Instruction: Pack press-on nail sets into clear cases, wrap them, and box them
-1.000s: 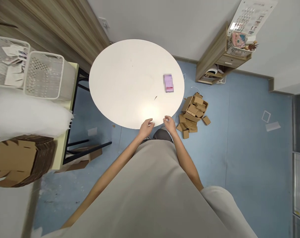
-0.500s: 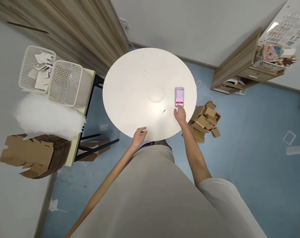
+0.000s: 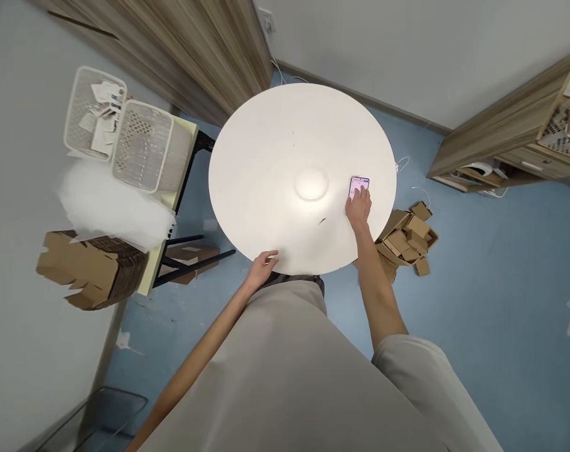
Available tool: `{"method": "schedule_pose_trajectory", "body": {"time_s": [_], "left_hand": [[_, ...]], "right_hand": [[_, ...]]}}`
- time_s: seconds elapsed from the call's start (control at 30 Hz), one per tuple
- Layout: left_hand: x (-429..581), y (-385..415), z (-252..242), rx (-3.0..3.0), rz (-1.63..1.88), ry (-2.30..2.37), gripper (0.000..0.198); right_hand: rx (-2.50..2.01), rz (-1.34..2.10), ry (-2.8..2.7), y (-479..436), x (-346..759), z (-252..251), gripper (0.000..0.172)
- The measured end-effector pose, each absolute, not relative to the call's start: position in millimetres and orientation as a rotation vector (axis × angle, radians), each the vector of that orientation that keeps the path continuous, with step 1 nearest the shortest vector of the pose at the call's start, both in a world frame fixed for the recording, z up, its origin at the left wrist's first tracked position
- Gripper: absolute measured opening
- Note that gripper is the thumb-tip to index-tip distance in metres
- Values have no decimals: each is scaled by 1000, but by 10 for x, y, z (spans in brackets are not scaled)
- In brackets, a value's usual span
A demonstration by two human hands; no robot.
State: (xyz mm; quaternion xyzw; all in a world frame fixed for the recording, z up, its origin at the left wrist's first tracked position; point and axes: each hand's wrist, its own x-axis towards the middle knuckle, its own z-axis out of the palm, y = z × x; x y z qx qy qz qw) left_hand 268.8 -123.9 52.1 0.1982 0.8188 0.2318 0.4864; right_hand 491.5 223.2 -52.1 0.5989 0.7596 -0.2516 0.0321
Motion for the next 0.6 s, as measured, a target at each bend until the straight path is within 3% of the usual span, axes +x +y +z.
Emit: {"method": "schedule_pose_trajectory", "body": {"time_s": [0.27, 0.6], "left_hand": [[2461, -1298, 502, 494, 570, 1946, 30], [1745, -1372, 373, 602, 606, 1750, 33]], "right_hand": [[1958, -798, 2450, 1878, 4901, -417, 56], [1987, -846, 2526, 487, 4189, -9, 58]]}}
